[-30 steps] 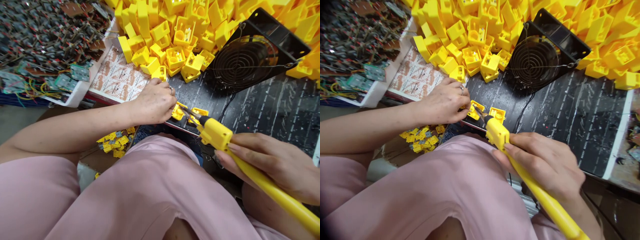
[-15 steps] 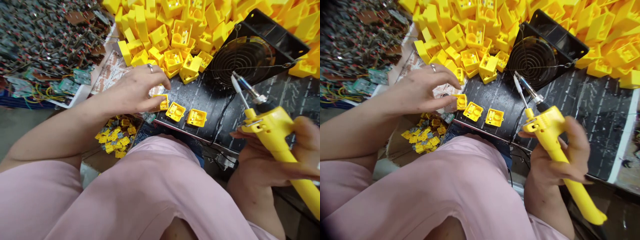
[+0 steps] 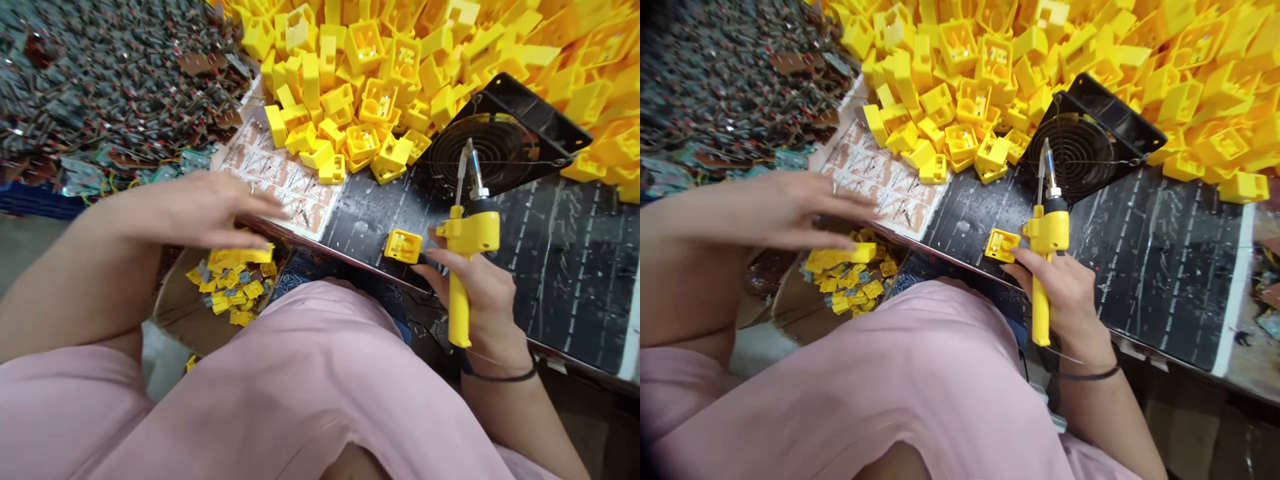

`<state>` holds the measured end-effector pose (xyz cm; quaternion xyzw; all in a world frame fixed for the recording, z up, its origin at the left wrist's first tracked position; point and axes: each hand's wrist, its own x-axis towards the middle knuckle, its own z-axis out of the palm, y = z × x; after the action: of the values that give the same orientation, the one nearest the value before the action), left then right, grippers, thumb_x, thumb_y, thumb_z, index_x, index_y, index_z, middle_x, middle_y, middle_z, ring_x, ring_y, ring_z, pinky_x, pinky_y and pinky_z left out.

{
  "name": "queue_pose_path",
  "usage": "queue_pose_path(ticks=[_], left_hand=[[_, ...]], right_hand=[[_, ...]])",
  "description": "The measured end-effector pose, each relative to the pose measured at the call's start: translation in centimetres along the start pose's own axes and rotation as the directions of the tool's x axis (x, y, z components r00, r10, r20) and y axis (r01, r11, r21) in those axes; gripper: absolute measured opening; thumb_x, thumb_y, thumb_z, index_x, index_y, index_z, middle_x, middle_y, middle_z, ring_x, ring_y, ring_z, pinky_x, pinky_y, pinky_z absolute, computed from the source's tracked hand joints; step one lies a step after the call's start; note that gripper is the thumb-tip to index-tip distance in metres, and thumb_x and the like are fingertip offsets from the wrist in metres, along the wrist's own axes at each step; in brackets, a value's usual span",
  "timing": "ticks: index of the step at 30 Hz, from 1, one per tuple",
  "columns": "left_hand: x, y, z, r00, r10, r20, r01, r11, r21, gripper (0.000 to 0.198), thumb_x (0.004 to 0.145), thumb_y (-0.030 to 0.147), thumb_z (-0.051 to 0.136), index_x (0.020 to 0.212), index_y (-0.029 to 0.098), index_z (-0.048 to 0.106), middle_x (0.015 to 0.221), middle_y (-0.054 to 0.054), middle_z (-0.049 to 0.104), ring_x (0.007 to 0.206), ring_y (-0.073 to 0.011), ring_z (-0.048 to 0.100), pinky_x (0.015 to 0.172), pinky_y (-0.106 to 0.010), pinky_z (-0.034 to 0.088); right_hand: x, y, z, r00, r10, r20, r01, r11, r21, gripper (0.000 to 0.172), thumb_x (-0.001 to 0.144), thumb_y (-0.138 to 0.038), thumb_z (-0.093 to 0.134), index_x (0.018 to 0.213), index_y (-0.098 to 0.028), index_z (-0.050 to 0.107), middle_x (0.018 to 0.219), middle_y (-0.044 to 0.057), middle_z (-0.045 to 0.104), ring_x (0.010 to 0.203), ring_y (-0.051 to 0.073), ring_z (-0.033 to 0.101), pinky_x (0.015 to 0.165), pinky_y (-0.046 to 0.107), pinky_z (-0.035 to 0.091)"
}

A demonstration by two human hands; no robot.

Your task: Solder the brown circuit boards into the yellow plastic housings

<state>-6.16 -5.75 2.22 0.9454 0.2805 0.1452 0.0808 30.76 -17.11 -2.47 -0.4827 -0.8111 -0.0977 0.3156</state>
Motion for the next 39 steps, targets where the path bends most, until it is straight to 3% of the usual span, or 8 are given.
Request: queue_pose_path(ticks=[10, 12, 15, 20, 24, 29, 33, 39], left_hand=[[11.3, -3.9, 6.8, 0.990, -0.139, -0.032, 0.140, 0.988, 0.059, 0.046, 0.089, 0.040, 0.067, 0.131, 0.023, 0.068, 0.107, -0.011, 0.076, 0.138, -0.0415, 0.047, 0.123, -0.077, 0.011], [11.4, -3.6, 6.2, 0.995, -0.102, 0.005, 0.101, 0.993, 0.054, 0.051, 0.087, 0.042, 0.069, 0.133, 0.020, 0.068, 0.104, -0.011, 0.075, 0.136, -0.0433, 0.049, 0.123, -0.079, 0.011], [10.9, -1.6, 5.0, 0.999, -0.006, 0.049, 0.017, 0.972, -0.233, 0.065, 0.089, 0.056, 0.066, 0.146, 0.026, 0.059, 0.120, -0.009, 0.071, 0.130, -0.0398, 0.057, 0.117, -0.067, 0.038], [9.0, 1.1, 7.4, 0.999, -0.001, 0.035, 0.025, 0.727, -0.687, 0.055, 0.099, 0.056, 0.052, 0.147, 0.029, 0.054, 0.139, -0.007, 0.065, 0.123, -0.0251, 0.065, 0.104, -0.043, 0.055], [6.2, 0.2, 8.7, 0.996, -0.083, -0.028, 0.063, 0.900, -0.430, 0.043, 0.094, 0.052, 0.060, 0.126, 0.023, 0.065, 0.127, -0.009, 0.070, 0.126, -0.0267, 0.063, 0.120, -0.051, 0.039], [5.1, -1.0, 6.4, 0.970, -0.222, 0.096, 0.234, 0.962, -0.140, 0.060, 0.090, 0.057, 0.057, 0.132, 0.014, 0.060, 0.119, -0.014, 0.070, 0.106, -0.0308, 0.066, 0.098, -0.048, 0.051], [6.3, -0.8, 6.4, 0.981, -0.100, 0.167, 0.120, 0.987, -0.110, 0.061, 0.097, 0.051, 0.052, 0.146, 0.015, 0.055, 0.128, -0.015, 0.069, 0.118, -0.0329, 0.063, 0.105, -0.051, 0.049], [9.1, -0.8, 8.7, 0.999, 0.032, 0.042, -0.023, 0.980, -0.197, 0.058, 0.096, 0.031, 0.055, 0.151, 0.014, 0.051, 0.149, -0.015, 0.059, 0.134, -0.0304, 0.057, 0.112, -0.049, 0.047]], right_hand=[[-0.4, -0.3, 2.5, 0.989, 0.097, 0.114, -0.101, 0.995, 0.024, 0.048, 0.092, -0.034, 0.077, 0.134, -0.025, 0.055, 0.114, 0.008, 0.074, 0.110, 0.025, 0.073, 0.096, 0.041, 0.059], [-0.6, -0.5, 2.5, 0.987, 0.126, 0.104, -0.132, 0.990, 0.048, 0.049, 0.092, -0.031, 0.077, 0.135, -0.027, 0.054, 0.111, 0.006, 0.074, 0.106, 0.024, 0.074, 0.094, 0.040, 0.060], [-0.3, -1.0, 2.7, 0.989, 0.139, 0.052, -0.144, 0.983, 0.114, 0.051, 0.089, -0.027, 0.080, 0.134, -0.026, 0.055, 0.118, 0.008, 0.074, 0.107, 0.024, 0.074, 0.092, 0.036, 0.060], [0.8, -1.6, 3.7, 0.994, 0.103, 0.040, -0.106, 0.989, 0.102, 0.047, 0.091, -0.034, 0.079, 0.132, -0.024, 0.057, 0.099, 0.004, 0.073, 0.098, 0.023, 0.074, 0.085, 0.034, 0.059], [0.9, -1.3, 4.1, 0.994, 0.090, 0.068, -0.096, 0.992, 0.085, 0.044, 0.093, -0.035, 0.075, 0.132, -0.024, 0.058, 0.096, 0.003, 0.072, 0.090, 0.021, 0.072, 0.084, 0.032, 0.058], [0.8, -1.2, 4.4, 0.994, 0.108, 0.013, -0.108, 0.994, -0.001, 0.044, 0.091, -0.033, 0.078, 0.130, -0.025, 0.059, 0.092, 0.003, 0.073, 0.091, 0.022, 0.073, 0.082, 0.033, 0.057], [0.6, -1.4, 4.6, 0.994, 0.106, -0.034, -0.107, 0.994, -0.034, 0.046, 0.090, -0.033, 0.080, 0.130, -0.025, 0.059, 0.098, 0.003, 0.076, 0.095, 0.022, 0.076, 0.084, 0.032, 0.059], [0.0, -1.5, 3.6, 0.986, 0.139, -0.096, -0.139, 0.990, -0.003, 0.056, 0.082, -0.028, 0.087, 0.130, -0.024, 0.060, 0.117, 0.009, 0.077, 0.107, 0.025, 0.076, 0.093, 0.034, 0.063]])
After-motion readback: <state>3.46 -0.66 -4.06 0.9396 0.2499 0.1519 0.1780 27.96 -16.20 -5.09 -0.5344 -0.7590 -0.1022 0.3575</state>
